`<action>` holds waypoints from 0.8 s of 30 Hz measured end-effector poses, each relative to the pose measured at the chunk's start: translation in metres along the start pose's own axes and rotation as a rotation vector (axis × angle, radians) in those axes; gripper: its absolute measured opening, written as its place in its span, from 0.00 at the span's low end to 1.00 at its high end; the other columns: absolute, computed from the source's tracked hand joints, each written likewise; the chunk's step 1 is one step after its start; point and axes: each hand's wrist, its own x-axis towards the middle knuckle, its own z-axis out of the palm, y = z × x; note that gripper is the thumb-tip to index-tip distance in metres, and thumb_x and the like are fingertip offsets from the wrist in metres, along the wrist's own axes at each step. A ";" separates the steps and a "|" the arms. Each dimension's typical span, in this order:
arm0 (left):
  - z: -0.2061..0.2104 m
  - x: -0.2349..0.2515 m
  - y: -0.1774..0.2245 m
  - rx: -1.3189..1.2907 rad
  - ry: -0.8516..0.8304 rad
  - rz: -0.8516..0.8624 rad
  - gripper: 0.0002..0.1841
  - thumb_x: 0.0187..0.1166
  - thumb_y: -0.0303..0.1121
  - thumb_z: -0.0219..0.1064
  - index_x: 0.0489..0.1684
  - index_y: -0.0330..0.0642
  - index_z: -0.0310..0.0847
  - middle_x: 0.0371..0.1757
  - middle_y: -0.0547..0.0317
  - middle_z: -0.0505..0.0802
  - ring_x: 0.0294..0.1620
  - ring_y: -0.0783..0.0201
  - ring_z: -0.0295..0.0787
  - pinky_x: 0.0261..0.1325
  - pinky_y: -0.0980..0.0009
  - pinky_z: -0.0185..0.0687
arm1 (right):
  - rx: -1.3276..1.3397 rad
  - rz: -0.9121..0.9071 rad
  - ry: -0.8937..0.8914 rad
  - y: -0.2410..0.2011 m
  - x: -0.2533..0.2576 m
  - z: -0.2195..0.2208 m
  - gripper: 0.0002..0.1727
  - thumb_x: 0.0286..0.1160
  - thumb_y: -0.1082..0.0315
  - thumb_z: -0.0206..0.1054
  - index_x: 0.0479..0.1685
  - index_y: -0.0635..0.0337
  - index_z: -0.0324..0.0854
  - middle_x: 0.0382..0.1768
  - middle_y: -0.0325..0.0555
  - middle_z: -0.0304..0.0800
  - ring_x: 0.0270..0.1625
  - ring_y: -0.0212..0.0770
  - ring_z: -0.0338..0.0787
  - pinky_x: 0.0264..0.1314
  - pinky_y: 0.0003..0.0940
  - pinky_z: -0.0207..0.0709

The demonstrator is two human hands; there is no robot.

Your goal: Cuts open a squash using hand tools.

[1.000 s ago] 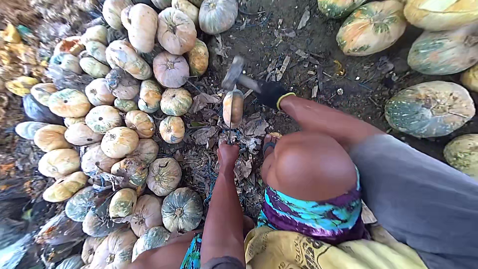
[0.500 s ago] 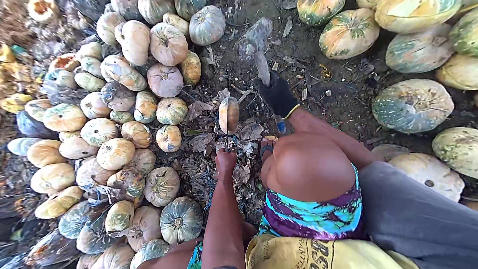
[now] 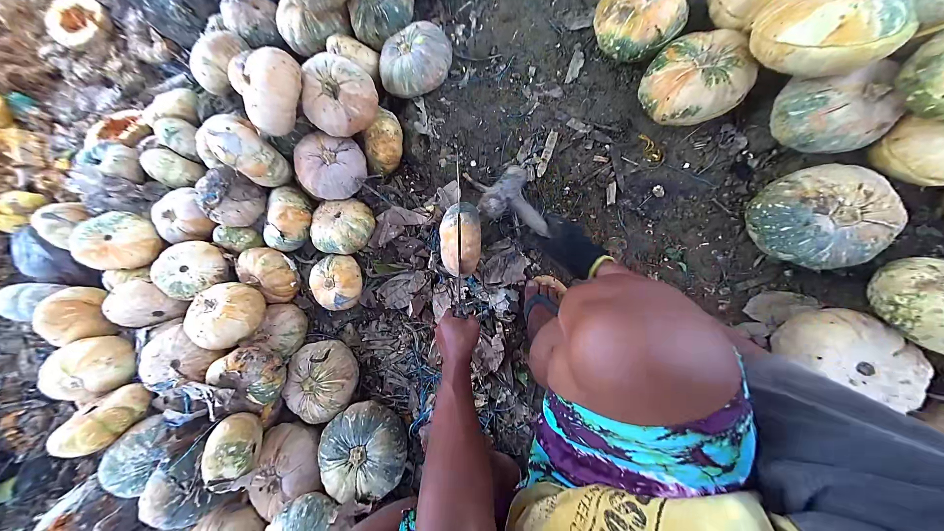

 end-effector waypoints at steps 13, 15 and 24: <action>-0.016 0.014 0.046 -0.150 0.071 0.117 0.20 0.74 0.38 0.73 0.62 0.40 0.88 0.43 0.45 0.96 0.46 0.46 0.94 0.54 0.42 0.86 | 0.862 -0.008 0.087 -0.094 0.036 -0.010 0.32 0.93 0.46 0.42 0.89 0.53 0.62 0.85 0.53 0.70 0.83 0.49 0.76 0.79 0.55 0.76; -0.024 0.033 0.064 -0.130 0.079 0.154 0.21 0.72 0.39 0.73 0.62 0.40 0.87 0.43 0.46 0.95 0.46 0.47 0.94 0.53 0.43 0.86 | 0.859 -0.087 0.118 -0.135 0.072 0.002 0.31 0.94 0.49 0.39 0.86 0.56 0.66 0.83 0.52 0.72 0.83 0.44 0.74 0.82 0.49 0.73; 0.003 0.072 0.078 -0.214 -0.039 0.176 0.17 0.67 0.33 0.75 0.53 0.36 0.85 0.36 0.45 0.92 0.39 0.47 0.91 0.46 0.42 0.85 | 0.581 -0.260 0.477 -0.148 0.136 0.046 0.27 0.93 0.56 0.50 0.78 0.66 0.77 0.79 0.58 0.79 0.86 0.47 0.73 0.92 0.41 0.60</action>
